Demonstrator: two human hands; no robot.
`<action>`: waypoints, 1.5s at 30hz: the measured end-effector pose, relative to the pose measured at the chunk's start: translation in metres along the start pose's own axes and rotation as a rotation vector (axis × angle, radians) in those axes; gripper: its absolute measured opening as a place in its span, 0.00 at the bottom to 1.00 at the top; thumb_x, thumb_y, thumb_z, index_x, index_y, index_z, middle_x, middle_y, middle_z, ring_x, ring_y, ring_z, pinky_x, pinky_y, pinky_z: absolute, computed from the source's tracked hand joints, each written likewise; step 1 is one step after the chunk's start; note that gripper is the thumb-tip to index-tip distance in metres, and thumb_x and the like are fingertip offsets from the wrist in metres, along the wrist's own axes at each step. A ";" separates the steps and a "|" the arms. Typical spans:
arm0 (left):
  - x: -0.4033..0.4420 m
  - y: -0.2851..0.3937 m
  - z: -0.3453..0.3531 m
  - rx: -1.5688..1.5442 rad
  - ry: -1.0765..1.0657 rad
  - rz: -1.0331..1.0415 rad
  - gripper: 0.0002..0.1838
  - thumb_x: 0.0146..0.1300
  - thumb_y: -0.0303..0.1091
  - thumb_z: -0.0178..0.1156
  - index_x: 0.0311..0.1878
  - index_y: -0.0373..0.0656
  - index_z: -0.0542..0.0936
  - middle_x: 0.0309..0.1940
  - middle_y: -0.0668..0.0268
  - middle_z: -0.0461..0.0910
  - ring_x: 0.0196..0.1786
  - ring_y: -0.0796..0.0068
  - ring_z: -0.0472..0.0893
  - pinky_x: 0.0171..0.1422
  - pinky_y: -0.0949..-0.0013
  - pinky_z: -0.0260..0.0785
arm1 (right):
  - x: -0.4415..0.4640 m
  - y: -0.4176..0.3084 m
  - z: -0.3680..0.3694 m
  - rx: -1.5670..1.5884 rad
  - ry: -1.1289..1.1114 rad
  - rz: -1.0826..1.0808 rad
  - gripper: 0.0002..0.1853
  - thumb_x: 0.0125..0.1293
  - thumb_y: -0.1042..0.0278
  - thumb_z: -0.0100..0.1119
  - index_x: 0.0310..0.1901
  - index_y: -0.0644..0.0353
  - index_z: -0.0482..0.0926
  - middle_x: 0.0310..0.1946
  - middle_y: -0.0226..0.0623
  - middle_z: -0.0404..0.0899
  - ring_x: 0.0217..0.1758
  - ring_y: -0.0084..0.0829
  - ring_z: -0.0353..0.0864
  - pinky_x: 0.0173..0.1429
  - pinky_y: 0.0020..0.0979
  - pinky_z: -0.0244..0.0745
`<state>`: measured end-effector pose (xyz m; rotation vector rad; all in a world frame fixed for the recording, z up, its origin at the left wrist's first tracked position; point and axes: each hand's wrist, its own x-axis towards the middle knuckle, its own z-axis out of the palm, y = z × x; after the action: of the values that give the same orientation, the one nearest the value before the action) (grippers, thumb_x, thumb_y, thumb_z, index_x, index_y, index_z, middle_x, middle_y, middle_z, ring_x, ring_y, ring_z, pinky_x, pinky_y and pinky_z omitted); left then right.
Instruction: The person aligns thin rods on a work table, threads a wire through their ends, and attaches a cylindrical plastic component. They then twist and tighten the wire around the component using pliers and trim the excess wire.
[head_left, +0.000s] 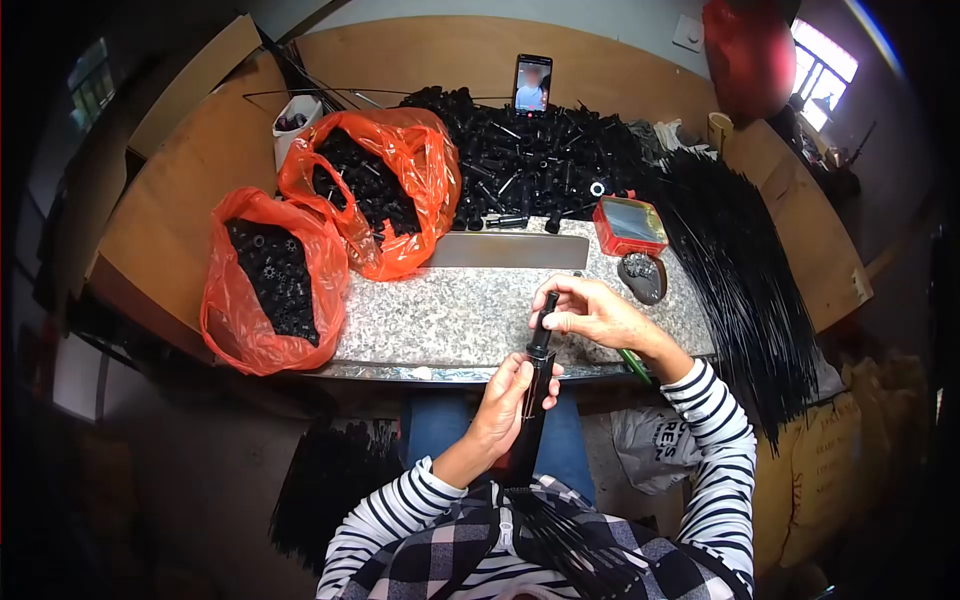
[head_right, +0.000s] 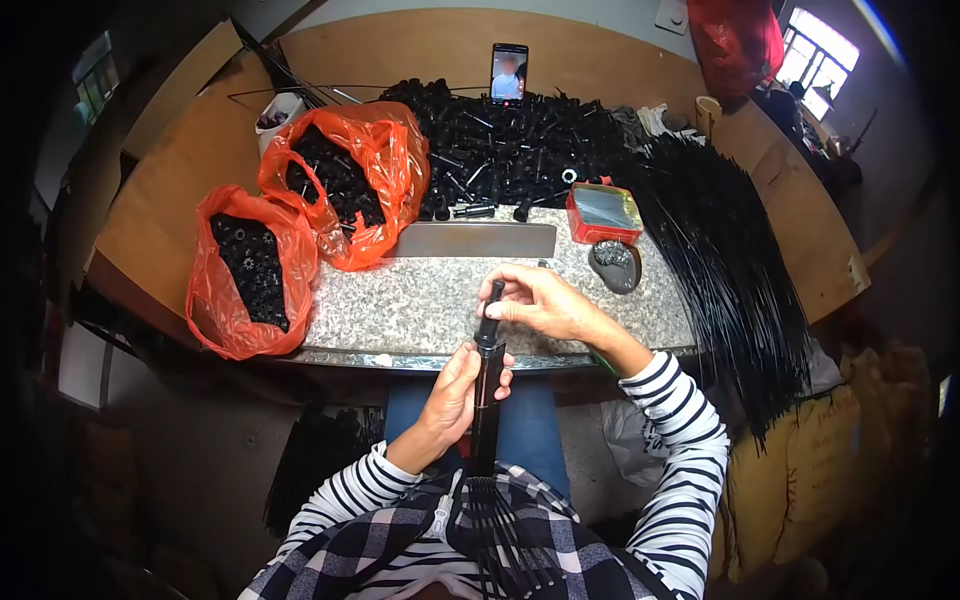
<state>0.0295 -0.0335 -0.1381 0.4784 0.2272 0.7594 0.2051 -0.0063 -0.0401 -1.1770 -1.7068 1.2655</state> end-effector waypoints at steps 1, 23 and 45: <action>0.000 0.000 -0.002 0.008 -0.009 -0.005 0.13 0.67 0.41 0.50 0.47 0.43 0.64 0.41 0.56 0.75 0.37 0.72 0.75 0.39 0.72 0.69 | 0.001 0.000 0.000 0.032 0.008 -0.002 0.12 0.61 0.69 0.59 0.44 0.61 0.71 0.37 0.31 0.79 0.33 0.14 0.71 0.37 0.18 0.68; 0.004 -0.001 -0.002 -0.014 -0.012 0.015 0.12 0.69 0.38 0.48 0.48 0.42 0.64 0.41 0.57 0.75 0.36 0.75 0.75 0.38 0.73 0.69 | -0.001 0.011 0.015 0.013 0.193 0.103 0.08 0.63 0.69 0.57 0.40 0.61 0.71 0.26 0.26 0.74 0.26 0.14 0.72 0.32 0.17 0.68; 0.005 -0.001 -0.005 0.045 -0.009 0.028 0.10 0.70 0.37 0.45 0.48 0.42 0.64 0.42 0.55 0.74 0.38 0.73 0.75 0.40 0.73 0.69 | 0.004 0.010 0.024 -0.512 0.357 0.043 0.14 0.59 0.62 0.63 0.37 0.63 0.72 0.18 0.24 0.67 0.21 0.14 0.66 0.25 0.21 0.62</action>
<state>0.0323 -0.0287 -0.1435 0.5284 0.2302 0.7802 0.1847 -0.0089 -0.0563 -1.6264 -1.7818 0.5940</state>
